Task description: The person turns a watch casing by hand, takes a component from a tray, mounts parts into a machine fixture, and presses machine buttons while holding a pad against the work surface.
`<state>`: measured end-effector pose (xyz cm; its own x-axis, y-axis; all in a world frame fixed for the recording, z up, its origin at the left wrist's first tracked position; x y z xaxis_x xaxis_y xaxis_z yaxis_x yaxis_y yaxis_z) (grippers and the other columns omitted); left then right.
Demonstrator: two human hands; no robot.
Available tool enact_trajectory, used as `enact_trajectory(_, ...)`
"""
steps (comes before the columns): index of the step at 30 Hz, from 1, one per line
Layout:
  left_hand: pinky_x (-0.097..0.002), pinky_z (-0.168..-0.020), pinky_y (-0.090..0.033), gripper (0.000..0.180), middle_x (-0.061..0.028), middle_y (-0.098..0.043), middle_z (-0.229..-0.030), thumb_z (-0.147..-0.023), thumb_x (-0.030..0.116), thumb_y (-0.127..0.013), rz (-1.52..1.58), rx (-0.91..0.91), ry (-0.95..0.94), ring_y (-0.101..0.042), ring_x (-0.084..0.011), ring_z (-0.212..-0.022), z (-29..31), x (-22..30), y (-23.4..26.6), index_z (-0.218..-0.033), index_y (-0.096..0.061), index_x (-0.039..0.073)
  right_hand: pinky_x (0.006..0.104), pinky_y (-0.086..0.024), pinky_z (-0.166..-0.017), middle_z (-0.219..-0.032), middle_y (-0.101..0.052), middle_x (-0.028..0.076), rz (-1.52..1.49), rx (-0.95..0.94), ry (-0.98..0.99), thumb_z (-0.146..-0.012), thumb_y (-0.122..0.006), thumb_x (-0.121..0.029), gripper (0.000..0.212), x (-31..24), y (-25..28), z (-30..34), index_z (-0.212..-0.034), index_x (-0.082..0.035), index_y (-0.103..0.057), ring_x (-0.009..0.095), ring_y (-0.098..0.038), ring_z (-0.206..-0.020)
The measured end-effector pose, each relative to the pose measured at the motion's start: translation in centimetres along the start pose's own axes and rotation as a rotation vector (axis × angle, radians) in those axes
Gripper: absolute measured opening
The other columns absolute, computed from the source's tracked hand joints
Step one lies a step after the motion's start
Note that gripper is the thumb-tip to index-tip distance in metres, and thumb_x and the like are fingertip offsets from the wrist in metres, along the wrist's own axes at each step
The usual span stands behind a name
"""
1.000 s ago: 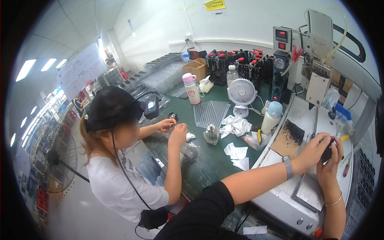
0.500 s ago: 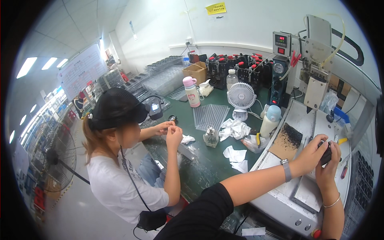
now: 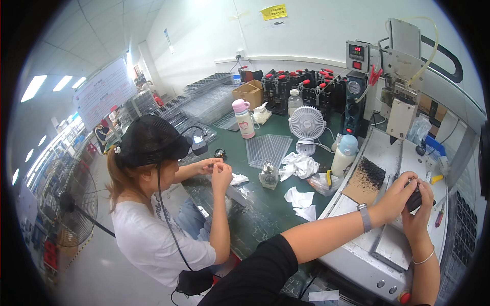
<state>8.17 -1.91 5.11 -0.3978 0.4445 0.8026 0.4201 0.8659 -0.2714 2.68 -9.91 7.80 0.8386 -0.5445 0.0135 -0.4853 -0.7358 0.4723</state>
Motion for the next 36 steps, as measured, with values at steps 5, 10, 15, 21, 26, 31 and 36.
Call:
enact_trajectory(5,-0.0260,-0.081,-0.042,0.027,-0.0081,-0.053,-0.098,-0.096,0.025,-0.038,0.018,-0.005,0.054,-0.050,-0.0126,-0.091,-0.1,0.1,0.4,-0.109,-0.046,0.002,0.0414,-0.036,-0.097,-0.123,-0.044,0.020,0.012,-0.052,-0.046,-0.063,-0.063,0.010,0.066,-0.4,-0.4,-0.7,-0.124,-0.003,-0.038,0.036,-0.046,-0.113)
enact_trajectory(10,-0.0261,-0.078,-0.043,0.030,-0.0061,-0.053,-0.093,-0.096,0.029,-0.037,-0.142,0.013,0.009,-0.051,-0.0117,-0.086,0.2,2.0,0.4,-0.108,-0.047,0.003,0.0409,-0.035,-0.097,-0.123,-0.045,0.020,-0.025,-0.066,-0.085,-0.064,-0.063,0.009,0.065,-0.2,-0.5,-0.8,-0.123,-0.003,-0.039,0.035,-0.046,-0.114)
enact_trajectory(15,-0.0235,-0.075,-0.041,0.031,-0.0014,-0.050,-0.088,-0.097,0.032,-0.033,0.094,0.016,0.228,-0.047,-0.0071,-0.081,0.0,-0.3,0.9,-0.103,-0.047,0.005,0.0416,-0.038,-0.096,-0.123,-0.043,0.020,-0.040,-0.076,0.011,-0.059,-0.064,0.011,0.069,-1.0,-0.5,-0.5,-0.121,-0.005,-0.039,0.038,-0.046,-0.112)
enact_trajectory(21,-0.0282,-0.081,-0.042,0.041,-0.0109,-0.056,-0.096,-0.096,0.037,-0.034,-0.286,-0.149,0.246,-0.052,-0.0145,-0.092,0.7,1.7,-0.2,-0.108,-0.045,0.000,0.0426,-0.038,-0.096,-0.121,-0.044,0.021,-0.062,-0.029,-0.078,-0.059,-0.066,0.010,0.068,-0.4,-0.3,-0.8,-0.120,-0.004,-0.038,0.037,-0.046,-0.111)
enact_trajectory(26,-0.0284,-0.080,-0.044,0.044,-0.0087,-0.052,-0.106,-0.090,0.031,-0.051,-0.186,-0.363,0.244,-0.050,-0.0132,-0.098,0.5,1.3,-0.8,-0.120,-0.038,0.001,0.0430,-0.040,-0.093,-0.117,-0.048,0.021,-0.158,-0.014,-0.073,-0.060,-0.067,0.008,0.064,-0.2,0.1,-0.5,-0.117,-0.003,-0.039,0.036,-0.049,-0.108)
enact_trajectory(31,-0.0271,-0.084,-0.045,0.055,-0.0060,-0.051,-0.106,-0.073,0.012,-0.072,0.074,-0.384,0.379,-0.050,-0.0140,-0.099,1.3,1.3,-1.5,-0.117,-0.040,0.003,0.0404,-0.042,-0.089,-0.115,-0.050,0.018,-0.254,-0.041,0.084,-0.060,-0.073,0.001,0.067,-1.4,0.2,-0.5,-0.117,-0.006,-0.039,0.031,-0.052,-0.104)
enact_trajectory(36,-0.0270,-0.080,-0.047,0.055,-0.0048,-0.051,-0.105,-0.072,0.009,-0.073,0.278,-0.358,0.478,-0.051,-0.0138,-0.099,1.4,-0.4,-1.2,-0.116,-0.041,0.004,0.0412,-0.041,-0.091,-0.114,-0.050,0.017,-0.326,-0.099,0.045,-0.063,-0.073,-0.007,0.060,-1.7,-0.1,-1.1,-0.114,-0.005,-0.042,0.032,-0.051,-0.104)
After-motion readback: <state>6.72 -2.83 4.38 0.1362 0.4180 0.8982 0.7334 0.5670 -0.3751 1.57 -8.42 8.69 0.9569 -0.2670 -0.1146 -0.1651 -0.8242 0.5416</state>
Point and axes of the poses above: each hand's wrist, its own z-axis away from the middle knuckle, its own y-axis out of the back of the hand, x = y × z, the point moved 9 cm from there along -z, towards the middle knuckle
